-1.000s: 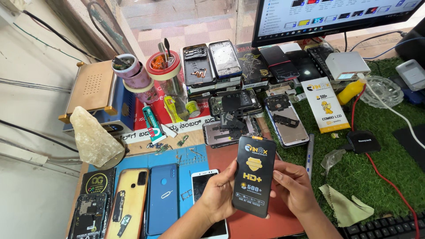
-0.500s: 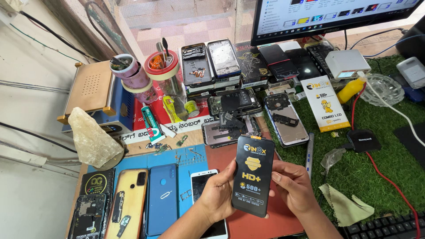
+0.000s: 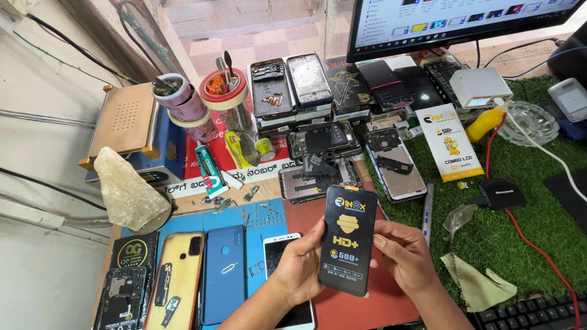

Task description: The person holds up a replacement display panel and powers it on to test it, then opens a smartphone, removes the battery and internal components from the old screen assembly, and presses the new display and frame together by hand.

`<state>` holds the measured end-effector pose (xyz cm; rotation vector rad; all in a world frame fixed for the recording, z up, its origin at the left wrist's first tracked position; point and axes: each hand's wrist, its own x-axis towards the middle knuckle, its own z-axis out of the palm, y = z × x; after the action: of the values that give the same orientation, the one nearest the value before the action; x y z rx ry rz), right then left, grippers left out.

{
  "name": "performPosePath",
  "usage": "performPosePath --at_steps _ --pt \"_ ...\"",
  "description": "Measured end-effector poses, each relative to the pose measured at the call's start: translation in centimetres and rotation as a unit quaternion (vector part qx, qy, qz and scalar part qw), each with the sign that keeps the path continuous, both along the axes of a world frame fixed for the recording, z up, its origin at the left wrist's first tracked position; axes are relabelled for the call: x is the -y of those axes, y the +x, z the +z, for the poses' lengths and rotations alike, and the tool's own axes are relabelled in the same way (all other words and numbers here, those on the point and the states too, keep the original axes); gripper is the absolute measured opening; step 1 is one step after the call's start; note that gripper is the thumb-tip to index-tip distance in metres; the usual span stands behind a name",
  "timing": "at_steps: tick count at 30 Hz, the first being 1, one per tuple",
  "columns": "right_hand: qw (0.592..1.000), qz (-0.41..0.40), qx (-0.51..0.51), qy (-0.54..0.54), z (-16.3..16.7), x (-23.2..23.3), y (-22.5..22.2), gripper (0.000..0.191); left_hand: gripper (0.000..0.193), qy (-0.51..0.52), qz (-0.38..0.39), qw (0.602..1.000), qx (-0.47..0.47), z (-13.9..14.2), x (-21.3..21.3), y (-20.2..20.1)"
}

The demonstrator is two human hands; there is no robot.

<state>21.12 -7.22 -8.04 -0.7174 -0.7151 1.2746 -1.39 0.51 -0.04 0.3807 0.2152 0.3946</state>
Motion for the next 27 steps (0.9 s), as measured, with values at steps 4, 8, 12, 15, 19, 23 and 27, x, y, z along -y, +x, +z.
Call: performPosePath --at_steps 4,8,12,15,19,23,27 --pt "1.000 0.005 -0.009 -0.006 0.1 0.0 -0.1 0.029 0.064 0.002 0.002 1.000 0.010 0.4 0.1 0.1" --pt "1.000 0.000 0.019 0.009 0.3 0.1 -0.3 0.030 0.065 0.050 0.015 0.999 0.002 0.9 0.2 0.2" --pt "0.997 -0.037 0.065 0.005 1.1 -0.2 -0.7 0.033 0.071 0.111 0.040 0.993 -0.007 1.3 0.5 1.0" --pt "0.995 -0.069 0.063 -0.047 1.9 -0.5 -1.2 0.037 0.075 0.135 0.045 0.990 -0.021 1.5 0.5 1.1" --pt "0.992 -0.086 0.082 -0.041 2.8 -0.6 -1.5 0.037 0.079 0.147 0.038 0.988 -0.017 1.6 0.7 1.2" --pt "0.993 -0.086 0.048 -0.059 2.7 -0.7 -1.4 0.036 0.083 0.152 0.040 0.987 -0.031 1.7 0.7 1.2" --pt "0.995 -0.082 0.029 -0.047 2.2 -0.7 -1.1 0.035 0.086 0.161 0.038 0.986 -0.027 1.9 0.7 1.2"
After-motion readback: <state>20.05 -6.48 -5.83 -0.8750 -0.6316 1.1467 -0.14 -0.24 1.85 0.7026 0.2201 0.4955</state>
